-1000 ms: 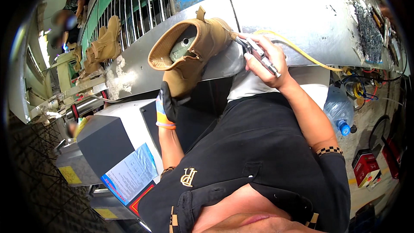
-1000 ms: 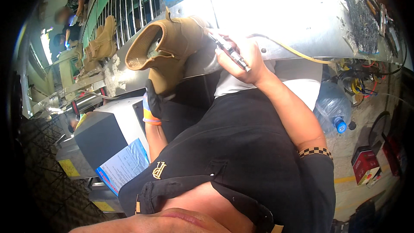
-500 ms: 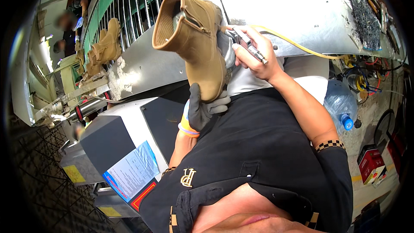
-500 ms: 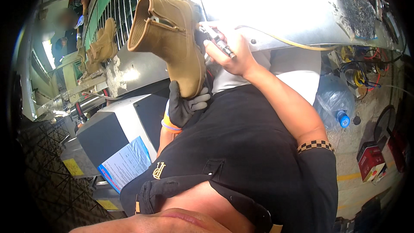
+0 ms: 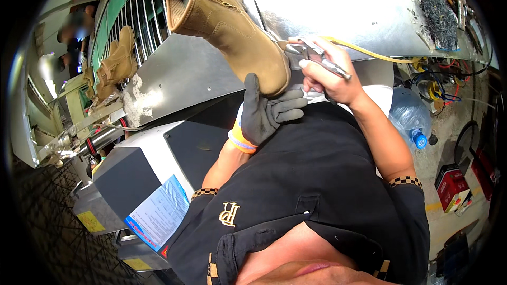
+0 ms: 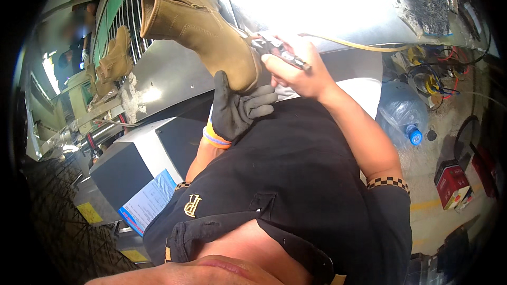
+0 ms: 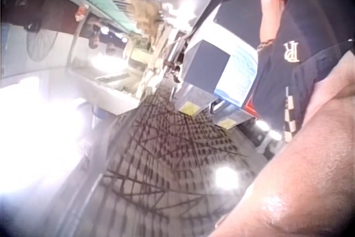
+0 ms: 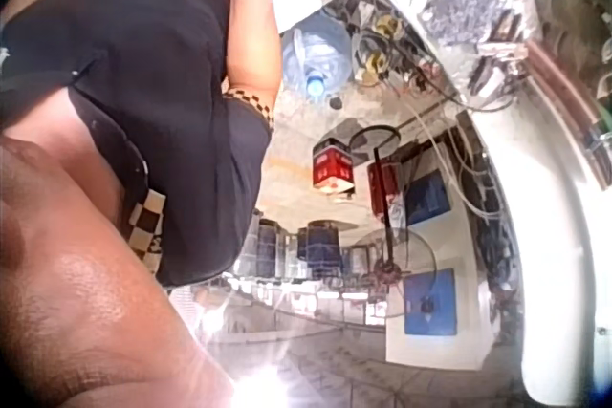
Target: The person applies adhesive to the seams of several tan boots using a specialized application tool, handling each boot one at a time before placing it back onto the conveyor belt.
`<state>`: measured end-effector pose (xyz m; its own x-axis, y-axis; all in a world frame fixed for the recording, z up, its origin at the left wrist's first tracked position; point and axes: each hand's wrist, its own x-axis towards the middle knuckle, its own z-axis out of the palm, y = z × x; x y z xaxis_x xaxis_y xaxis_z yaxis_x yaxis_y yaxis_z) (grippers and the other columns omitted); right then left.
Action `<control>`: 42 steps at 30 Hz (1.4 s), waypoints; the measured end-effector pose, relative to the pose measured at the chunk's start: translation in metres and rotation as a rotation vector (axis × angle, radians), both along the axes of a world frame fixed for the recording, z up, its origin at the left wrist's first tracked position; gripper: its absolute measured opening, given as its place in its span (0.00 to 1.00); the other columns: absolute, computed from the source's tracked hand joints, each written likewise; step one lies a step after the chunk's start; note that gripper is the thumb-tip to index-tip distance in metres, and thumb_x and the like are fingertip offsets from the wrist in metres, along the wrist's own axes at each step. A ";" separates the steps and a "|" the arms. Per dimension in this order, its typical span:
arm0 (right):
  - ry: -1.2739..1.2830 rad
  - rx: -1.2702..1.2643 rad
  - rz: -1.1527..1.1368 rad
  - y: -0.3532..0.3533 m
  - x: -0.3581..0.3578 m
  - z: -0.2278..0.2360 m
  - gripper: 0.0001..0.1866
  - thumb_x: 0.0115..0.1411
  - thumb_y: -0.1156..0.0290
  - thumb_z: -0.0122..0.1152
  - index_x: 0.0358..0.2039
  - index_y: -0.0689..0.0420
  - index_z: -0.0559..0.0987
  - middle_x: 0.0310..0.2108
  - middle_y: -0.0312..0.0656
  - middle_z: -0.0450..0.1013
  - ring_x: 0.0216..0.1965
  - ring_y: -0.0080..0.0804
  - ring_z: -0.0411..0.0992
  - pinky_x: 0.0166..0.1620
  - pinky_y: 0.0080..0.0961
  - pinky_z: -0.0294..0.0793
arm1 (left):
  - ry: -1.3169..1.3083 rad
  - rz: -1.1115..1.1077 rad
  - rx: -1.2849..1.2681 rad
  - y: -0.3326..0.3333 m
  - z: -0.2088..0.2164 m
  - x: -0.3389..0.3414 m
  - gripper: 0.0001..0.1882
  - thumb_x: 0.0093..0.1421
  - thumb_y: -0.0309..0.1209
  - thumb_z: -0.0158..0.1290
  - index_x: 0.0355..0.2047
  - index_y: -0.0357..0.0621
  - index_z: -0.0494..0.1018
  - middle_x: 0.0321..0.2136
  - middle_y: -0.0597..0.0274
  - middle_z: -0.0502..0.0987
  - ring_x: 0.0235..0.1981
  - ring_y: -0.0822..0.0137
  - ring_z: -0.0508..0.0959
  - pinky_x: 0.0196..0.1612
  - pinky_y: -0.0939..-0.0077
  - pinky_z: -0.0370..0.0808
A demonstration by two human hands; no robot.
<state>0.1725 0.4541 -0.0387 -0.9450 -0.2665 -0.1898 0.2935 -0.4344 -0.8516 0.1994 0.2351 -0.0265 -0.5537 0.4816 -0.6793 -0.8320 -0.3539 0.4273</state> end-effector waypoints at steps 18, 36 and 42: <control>-0.173 0.166 -0.179 0.027 0.032 0.057 0.20 0.58 0.77 0.54 0.52 0.70 0.72 0.17 0.32 0.65 0.14 0.15 0.60 0.23 0.21 0.72 | 0.071 -0.226 0.275 0.057 -0.001 -0.038 0.59 0.52 0.78 0.33 0.62 0.31 0.58 0.54 0.42 0.72 0.52 0.55 0.77 0.53 0.60 0.76; 0.146 0.355 -0.397 0.005 0.030 0.001 0.24 0.62 0.79 0.52 0.59 0.69 0.65 0.25 0.43 0.72 0.26 0.28 0.72 0.34 0.24 0.76 | 0.894 -0.479 0.028 0.089 -0.062 -0.091 0.21 0.68 0.43 0.43 0.51 0.39 0.68 0.44 0.56 0.75 0.44 0.65 0.75 0.49 0.70 0.70; 0.285 0.300 -0.437 0.094 0.024 -0.010 0.24 0.61 0.76 0.56 0.56 0.71 0.65 0.31 0.49 0.75 0.31 0.33 0.76 0.38 0.31 0.77 | 1.430 -1.027 -0.190 -0.052 0.097 -0.105 0.41 0.54 0.43 0.65 0.63 0.41 0.61 0.60 0.48 0.68 0.61 0.49 0.68 0.64 0.55 0.63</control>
